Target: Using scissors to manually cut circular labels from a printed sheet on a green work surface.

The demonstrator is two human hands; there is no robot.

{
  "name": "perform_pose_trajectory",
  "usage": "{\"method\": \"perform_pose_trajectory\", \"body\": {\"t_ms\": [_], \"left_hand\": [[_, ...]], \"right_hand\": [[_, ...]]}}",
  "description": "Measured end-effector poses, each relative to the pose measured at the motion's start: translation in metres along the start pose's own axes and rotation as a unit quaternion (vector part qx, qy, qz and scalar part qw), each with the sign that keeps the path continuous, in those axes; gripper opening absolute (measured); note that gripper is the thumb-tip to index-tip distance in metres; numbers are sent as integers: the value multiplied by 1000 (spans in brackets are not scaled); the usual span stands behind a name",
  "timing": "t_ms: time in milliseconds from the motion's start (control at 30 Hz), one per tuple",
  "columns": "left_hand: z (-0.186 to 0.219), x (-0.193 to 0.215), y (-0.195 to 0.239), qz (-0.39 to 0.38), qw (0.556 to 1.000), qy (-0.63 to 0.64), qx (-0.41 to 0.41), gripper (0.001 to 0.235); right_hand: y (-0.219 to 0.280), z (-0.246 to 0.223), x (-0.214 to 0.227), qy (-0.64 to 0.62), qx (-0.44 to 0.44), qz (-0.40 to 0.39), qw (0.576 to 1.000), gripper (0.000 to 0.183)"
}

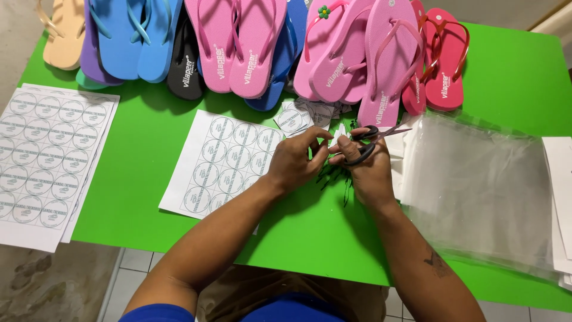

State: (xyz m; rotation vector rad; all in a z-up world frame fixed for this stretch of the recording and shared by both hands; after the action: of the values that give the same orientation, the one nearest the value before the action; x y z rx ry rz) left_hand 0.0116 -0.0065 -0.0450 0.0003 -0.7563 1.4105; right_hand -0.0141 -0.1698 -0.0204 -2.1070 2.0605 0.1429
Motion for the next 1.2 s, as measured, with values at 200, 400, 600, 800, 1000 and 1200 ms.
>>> {"method": "perform_pose_trajectory", "body": {"t_ms": [200, 400, 600, 800, 1000, 1200], "left_hand": [[12, 8, 1, -5, 999, -6, -42, 15], [9, 4, 9, 20, 997, 48, -55, 17], [10, 45, 11, 114, 984, 134, -26, 24], [-14, 139, 30, 110, 986, -112, 51, 10], [13, 206, 52, -25, 899, -275, 339, 81], [30, 232, 74, -85, 843, -300, 438, 85]], "right_hand": [[3, -9, -1, 106, 23, -1, 994, 45], [9, -13, -4, 150, 53, -2, 987, 48], [11, -18, -6, 158, 81, -3, 984, 49], [13, -24, -5, 147, 83, -3, 986, 48], [17, -25, -7, 160, 63, 5, 985, 49], [18, -25, -10, 182, 32, 15, 983, 48]]}}
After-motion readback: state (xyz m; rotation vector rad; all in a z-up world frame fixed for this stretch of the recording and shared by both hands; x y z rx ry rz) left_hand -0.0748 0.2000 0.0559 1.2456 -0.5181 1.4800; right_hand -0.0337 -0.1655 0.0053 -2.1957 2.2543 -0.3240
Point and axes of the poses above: each hand's wrist, its own y-axis away from the middle knuckle, its own x-axis out of the back of the hand, z = x × y, the point moved 1 cm from there along -y, towards the middle knuckle, and after that the axes turned 4 degrees about -z, right-handed, at the moved point
